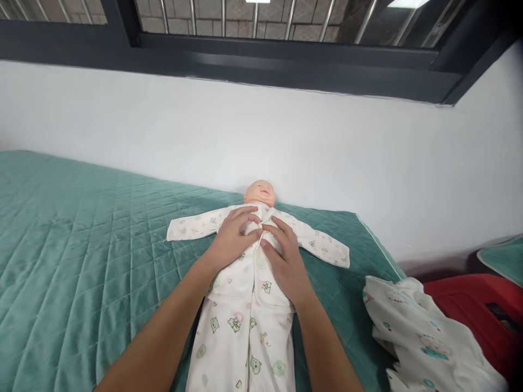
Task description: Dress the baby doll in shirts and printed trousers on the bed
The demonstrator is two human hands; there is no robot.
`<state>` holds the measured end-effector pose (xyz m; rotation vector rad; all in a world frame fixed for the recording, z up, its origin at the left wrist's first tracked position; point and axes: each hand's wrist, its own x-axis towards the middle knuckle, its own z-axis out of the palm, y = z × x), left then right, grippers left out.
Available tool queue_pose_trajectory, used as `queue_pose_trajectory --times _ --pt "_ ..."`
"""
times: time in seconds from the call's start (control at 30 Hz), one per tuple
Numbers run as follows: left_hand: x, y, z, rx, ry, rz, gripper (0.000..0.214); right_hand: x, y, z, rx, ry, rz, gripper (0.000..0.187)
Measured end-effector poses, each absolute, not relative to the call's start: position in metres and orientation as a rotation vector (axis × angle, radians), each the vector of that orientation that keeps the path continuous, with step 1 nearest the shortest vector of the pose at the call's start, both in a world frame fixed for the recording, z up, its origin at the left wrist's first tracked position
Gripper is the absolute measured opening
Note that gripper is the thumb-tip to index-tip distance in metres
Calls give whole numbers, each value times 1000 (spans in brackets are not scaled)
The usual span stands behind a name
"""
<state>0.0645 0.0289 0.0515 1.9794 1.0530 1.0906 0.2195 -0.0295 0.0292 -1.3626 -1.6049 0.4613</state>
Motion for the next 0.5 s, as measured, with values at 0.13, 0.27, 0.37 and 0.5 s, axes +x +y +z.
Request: queue_pose_trajectory --times 0.13,0.27,0.37,0.5 --pt "71 27 54 1984 1133 1092 8 218 -29 31 -1386 -1584 484 28" --pt "77 26 53 2053 1203 1126 5 217 -28 30 -1367 -1512 499 25" --pt "79 26 51 2117 1235 1124 6 216 -28 29 -1354 -1490 511 25" --pt "74 28 52 2104 1201 1090 12 214 -29 30 -1360 -1459 529 24"
